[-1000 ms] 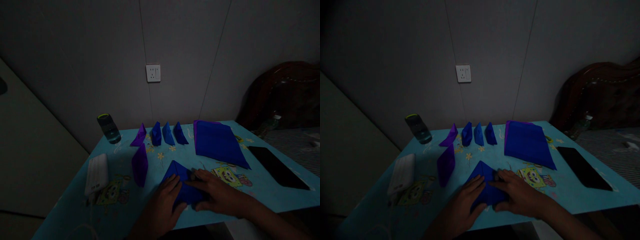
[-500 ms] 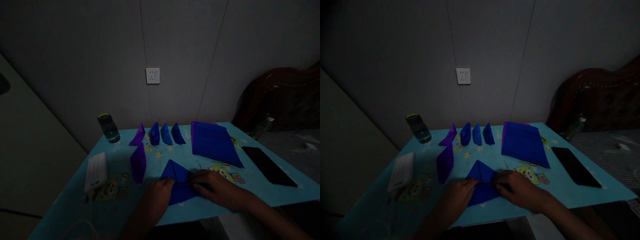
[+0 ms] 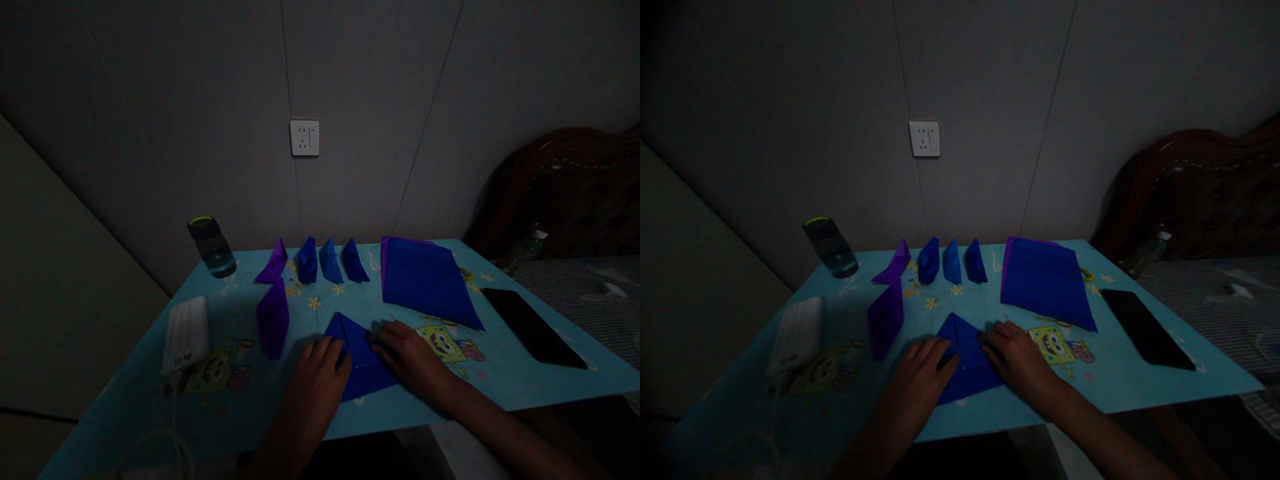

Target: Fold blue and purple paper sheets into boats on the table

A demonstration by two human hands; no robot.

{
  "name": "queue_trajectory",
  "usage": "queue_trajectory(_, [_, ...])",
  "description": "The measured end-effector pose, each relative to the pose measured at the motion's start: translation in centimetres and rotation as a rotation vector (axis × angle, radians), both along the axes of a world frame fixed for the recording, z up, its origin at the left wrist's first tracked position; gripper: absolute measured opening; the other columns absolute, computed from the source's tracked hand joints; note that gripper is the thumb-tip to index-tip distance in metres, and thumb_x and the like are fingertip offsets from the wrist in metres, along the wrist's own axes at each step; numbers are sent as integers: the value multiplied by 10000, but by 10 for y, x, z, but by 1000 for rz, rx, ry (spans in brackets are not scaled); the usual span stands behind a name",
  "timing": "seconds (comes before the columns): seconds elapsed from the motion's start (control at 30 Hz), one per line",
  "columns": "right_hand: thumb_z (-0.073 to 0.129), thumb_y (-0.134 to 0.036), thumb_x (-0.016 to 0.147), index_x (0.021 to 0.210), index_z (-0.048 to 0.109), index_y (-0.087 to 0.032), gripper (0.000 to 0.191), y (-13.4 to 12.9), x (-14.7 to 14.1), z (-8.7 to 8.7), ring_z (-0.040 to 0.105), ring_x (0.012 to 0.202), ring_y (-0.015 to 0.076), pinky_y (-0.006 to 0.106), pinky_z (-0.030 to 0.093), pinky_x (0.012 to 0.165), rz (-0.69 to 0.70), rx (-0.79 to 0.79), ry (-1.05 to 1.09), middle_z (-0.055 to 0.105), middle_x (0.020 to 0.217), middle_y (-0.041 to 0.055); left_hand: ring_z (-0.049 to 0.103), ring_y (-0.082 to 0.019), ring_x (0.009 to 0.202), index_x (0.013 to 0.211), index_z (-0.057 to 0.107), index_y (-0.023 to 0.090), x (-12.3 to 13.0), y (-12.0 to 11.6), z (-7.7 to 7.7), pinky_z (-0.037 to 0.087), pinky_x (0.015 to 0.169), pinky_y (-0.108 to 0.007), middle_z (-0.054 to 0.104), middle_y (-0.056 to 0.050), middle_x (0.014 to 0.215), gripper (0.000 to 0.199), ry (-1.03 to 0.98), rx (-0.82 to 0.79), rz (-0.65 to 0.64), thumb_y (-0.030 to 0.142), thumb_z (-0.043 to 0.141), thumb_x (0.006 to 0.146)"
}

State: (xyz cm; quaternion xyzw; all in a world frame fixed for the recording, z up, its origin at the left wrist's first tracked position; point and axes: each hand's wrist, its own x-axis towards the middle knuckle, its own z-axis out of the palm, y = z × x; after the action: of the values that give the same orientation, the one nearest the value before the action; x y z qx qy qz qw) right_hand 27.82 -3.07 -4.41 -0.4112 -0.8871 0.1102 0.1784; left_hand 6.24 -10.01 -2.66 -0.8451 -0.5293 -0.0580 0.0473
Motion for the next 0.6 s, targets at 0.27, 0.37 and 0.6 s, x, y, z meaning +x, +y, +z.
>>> queue_trajectory(0.27, [664, -195, 893, 934, 690, -176, 52, -4, -6, -2, 607, 843, 277, 395, 477, 731, -85, 232, -228, 647, 931, 110, 604, -205, 1179, 1260, 622, 158, 10, 7, -14, 546, 951, -330, 673, -55, 1287, 351, -114, -81, -72, 66, 517, 938])
queue_trajectory(0.37, [603, -178, 936, 908, 669, -171, 71, -5, -7, -1, 635, 790, 242, 360, 483, 720, -86, 129, -209, 663, 860, 80, 614, -212, 1179, 1227, 649, 179, 11, 8, -15, 590, 882, -331, 672, -43, 1300, 311, -193, -107, -25, 125, 560, 935])
queue_trajectory(0.6, [615, -278, 937, 1130, 662, -197, 215, -3, 11, 10, 655, 940, 244, 371, 507, 845, -144, -110, -33, 640, 1091, 108, 596, -237, 1230, 1133, 682, 231, 8, 6, -18, 607, 887, -361, 628, -59, 1349, 220, -312, -69, 133, 214, 629, 920])
